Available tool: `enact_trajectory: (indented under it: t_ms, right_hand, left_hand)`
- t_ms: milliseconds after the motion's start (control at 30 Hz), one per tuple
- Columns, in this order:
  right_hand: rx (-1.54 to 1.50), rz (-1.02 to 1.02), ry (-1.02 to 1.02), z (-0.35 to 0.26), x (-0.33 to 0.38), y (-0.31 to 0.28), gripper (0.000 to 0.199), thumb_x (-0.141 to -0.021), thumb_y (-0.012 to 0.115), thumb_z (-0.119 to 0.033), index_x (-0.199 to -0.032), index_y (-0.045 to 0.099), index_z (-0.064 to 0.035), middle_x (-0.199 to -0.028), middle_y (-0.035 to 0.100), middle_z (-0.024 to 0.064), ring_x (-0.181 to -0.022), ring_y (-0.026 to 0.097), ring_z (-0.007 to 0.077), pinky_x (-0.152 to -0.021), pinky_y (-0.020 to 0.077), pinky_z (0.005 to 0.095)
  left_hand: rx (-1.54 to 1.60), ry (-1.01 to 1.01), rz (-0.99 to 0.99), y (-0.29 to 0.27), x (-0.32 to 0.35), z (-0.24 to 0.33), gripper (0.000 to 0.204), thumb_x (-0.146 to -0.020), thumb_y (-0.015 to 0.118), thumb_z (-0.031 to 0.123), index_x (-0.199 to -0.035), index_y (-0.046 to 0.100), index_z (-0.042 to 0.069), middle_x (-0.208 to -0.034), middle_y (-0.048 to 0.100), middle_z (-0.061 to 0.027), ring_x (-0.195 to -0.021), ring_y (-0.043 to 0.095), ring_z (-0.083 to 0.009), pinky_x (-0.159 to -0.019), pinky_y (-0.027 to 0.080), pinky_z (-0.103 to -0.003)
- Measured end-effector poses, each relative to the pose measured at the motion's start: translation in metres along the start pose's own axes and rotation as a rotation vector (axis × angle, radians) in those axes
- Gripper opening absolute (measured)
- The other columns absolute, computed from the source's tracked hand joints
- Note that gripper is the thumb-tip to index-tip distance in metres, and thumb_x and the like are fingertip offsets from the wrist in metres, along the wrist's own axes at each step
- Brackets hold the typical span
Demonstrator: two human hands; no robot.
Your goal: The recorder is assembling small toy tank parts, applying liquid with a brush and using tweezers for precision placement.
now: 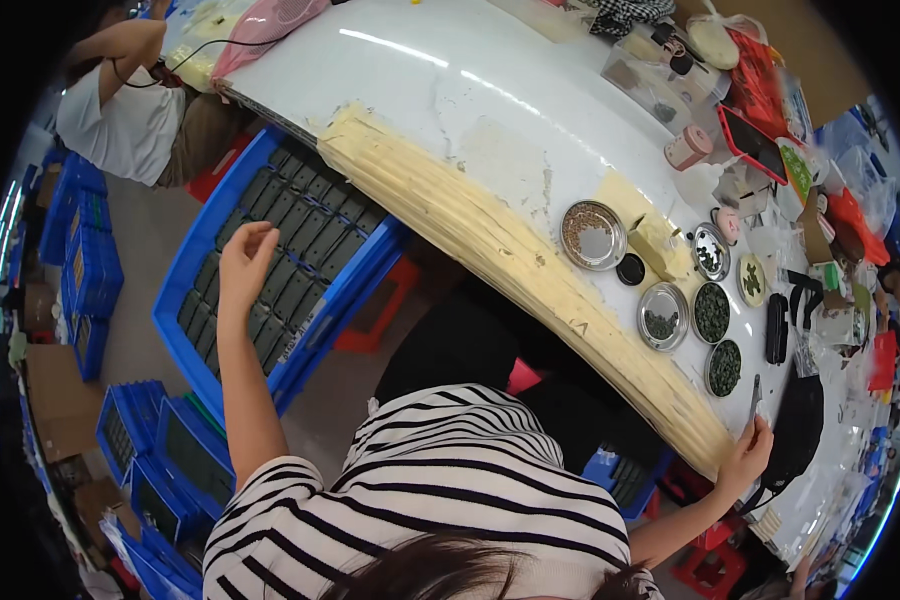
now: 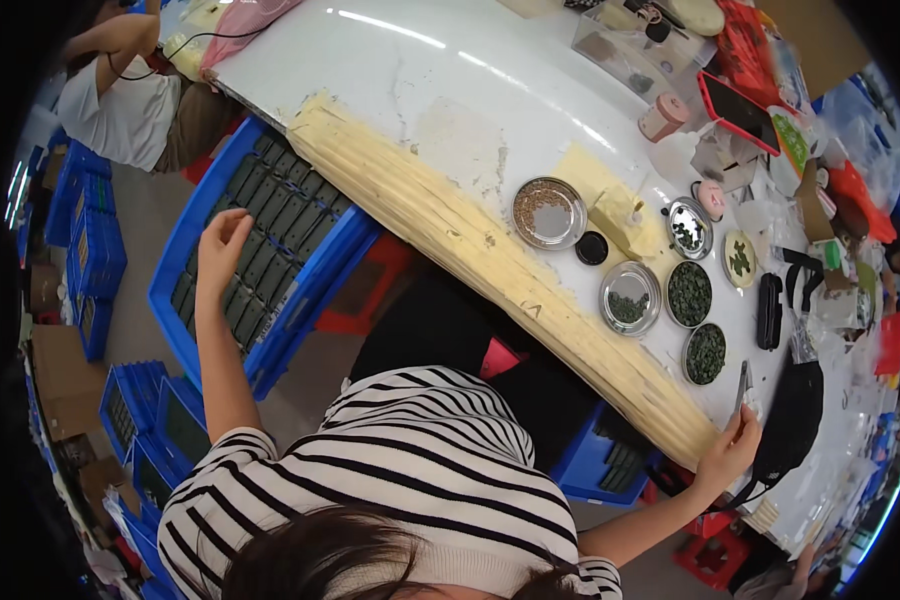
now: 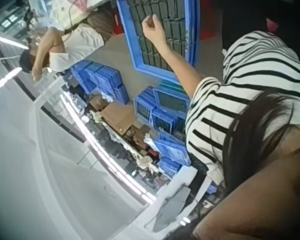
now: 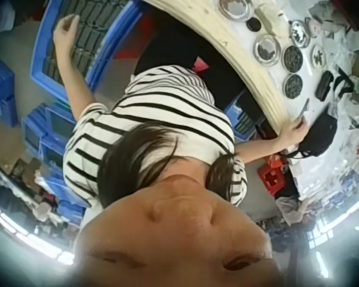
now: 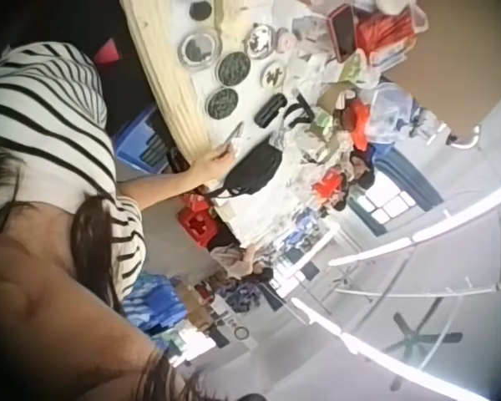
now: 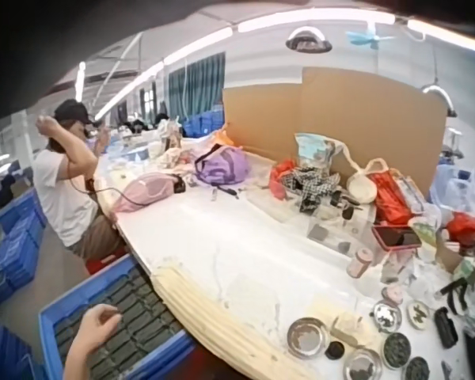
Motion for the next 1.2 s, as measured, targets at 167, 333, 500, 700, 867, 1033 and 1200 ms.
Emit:
enact_trajectory:
  t_ms: [167,333,500,700,867,1033,1200]
  right_hand:
    - [-0.484,-0.062,0.406,0.015,-0.003,0.002,0.02,-0.1,0.047,-0.014,-0.113,0.053,0.0001,-0.088,0.053,0.0012,-0.074,0.045,0.0069,-0.067,0.0387,0.0214]
    - [-0.663,-0.008,0.537,-0.014,-0.014,-0.003,0.021,-0.102,0.043,-0.016,-0.117,0.051,-0.0034,-0.094,0.051,-0.0021,-0.076,0.041,0.0051,-0.071,0.0357,0.02]
    - [-0.133,-0.118,0.268,-0.004,-0.011,0.002,0.025,-0.1,0.046,-0.016,-0.117,0.054,0.0014,-0.102,0.053,0.0108,-0.092,0.054,0.0209,-0.085,0.0426,0.0317]
    - [0.247,-0.126,0.253,0.022,0.007,0.025,0.027,-0.094,0.052,-0.014,-0.117,0.057,-0.002,-0.101,0.053,0.0206,-0.092,0.055,0.0351,-0.082,0.0434,0.0402]
    - [0.275,-0.056,0.256,0.013,0.005,0.027,0.025,-0.094,0.051,-0.013,-0.116,0.056,-0.0022,-0.101,0.052,0.0209,-0.092,0.054,0.0366,-0.081,0.0432,0.0421]
    - [0.224,0.047,0.256,0.003,0.001,0.024,0.025,-0.096,0.048,-0.013,-0.117,0.055,-0.0019,-0.102,0.052,0.0213,-0.094,0.054,0.0372,-0.082,0.0431,0.042]
    - [0.219,0.098,0.21,0.002,0.0,0.019,0.027,-0.096,0.047,-0.012,-0.118,0.054,0.0013,-0.101,0.056,0.0209,-0.094,0.054,0.0372,-0.082,0.0433,0.0419]
  left_hand:
    - [-0.323,0.091,-0.228,0.053,0.028,-0.01,0.05,-0.079,0.072,0.028,-0.12,0.058,0.002,-0.121,0.058,-0.0203,-0.119,0.052,-0.0345,-0.099,0.043,-0.04]
    - [-0.429,0.284,-0.368,0.101,0.019,0.005,0.068,-0.077,0.073,0.027,-0.135,0.045,0.008,-0.141,0.039,-0.023,-0.132,0.036,-0.0389,-0.108,0.034,-0.043]
    - [-0.596,0.404,-0.39,0.111,0.021,-0.016,0.071,-0.075,0.074,0.027,-0.138,0.044,0.014,-0.142,0.036,-0.0254,-0.133,0.035,-0.0398,-0.109,0.033,-0.045]
    - [-0.588,0.38,-0.237,0.112,0.021,-0.034,0.075,-0.071,0.077,0.03,-0.136,0.046,0.013,-0.142,0.035,-0.0272,-0.129,0.037,-0.0429,-0.106,0.034,-0.047]
    - [-0.528,0.389,-0.213,0.106,0.018,-0.015,0.067,-0.067,0.079,0.03,-0.125,0.053,0.009,-0.13,0.044,-0.0256,-0.119,0.043,-0.0413,-0.1,0.038,-0.046]
    - [-0.481,0.372,-0.192,0.099,0.014,-0.018,0.061,-0.064,0.079,0.029,-0.117,0.056,0.007,-0.121,0.048,-0.0227,-0.115,0.044,-0.0391,-0.098,0.038,-0.045]
    - [-0.283,0.292,-0.26,0.083,0.008,-0.009,0.058,-0.064,0.076,0.026,-0.114,0.057,0.007,-0.122,0.048,-0.0197,-0.115,0.044,-0.0359,-0.099,0.037,-0.045]
Point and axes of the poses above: each hand's wrist, its own x-axis away from the middle knuckle, its own y-axis out of the palm, z = x × y, the point moved 8 cm from there along -x, towards the middle knuckle
